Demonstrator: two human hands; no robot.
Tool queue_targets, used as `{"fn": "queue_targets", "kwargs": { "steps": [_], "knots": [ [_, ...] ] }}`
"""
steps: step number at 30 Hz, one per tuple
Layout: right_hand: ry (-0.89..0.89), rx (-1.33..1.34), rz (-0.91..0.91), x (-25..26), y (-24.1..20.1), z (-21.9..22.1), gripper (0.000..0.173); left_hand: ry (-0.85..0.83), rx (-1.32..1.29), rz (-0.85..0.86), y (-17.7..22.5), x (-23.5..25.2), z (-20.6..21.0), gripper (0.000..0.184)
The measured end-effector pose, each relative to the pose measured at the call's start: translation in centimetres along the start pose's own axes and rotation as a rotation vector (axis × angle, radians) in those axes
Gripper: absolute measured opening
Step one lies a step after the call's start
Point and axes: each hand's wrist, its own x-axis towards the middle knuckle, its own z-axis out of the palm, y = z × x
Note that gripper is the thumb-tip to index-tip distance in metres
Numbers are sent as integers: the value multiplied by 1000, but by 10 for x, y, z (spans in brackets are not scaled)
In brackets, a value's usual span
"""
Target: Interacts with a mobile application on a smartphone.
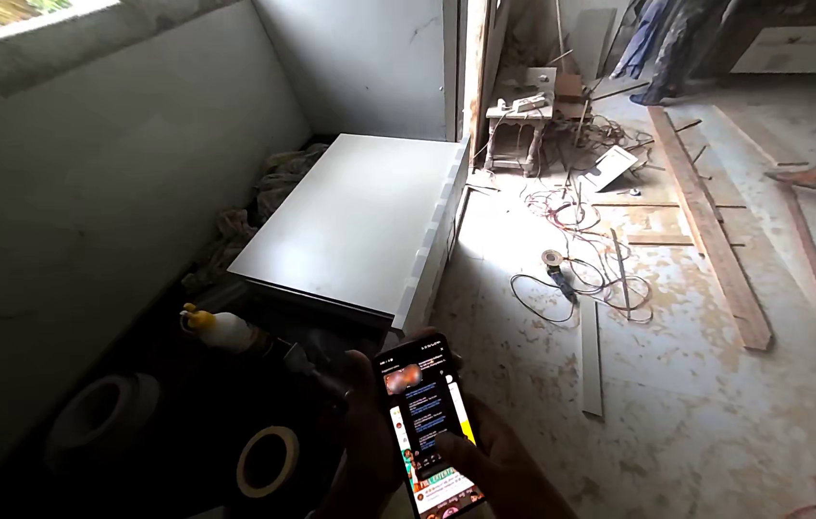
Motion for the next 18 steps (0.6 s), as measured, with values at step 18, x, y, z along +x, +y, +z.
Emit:
{"fn": "queue_targets", "kwargs": {
  "steps": [18],
  "knots": [
    [38,104,27,-1,5,-4,41,33,-30,-59,1,1,-8,81]
  ]
}}
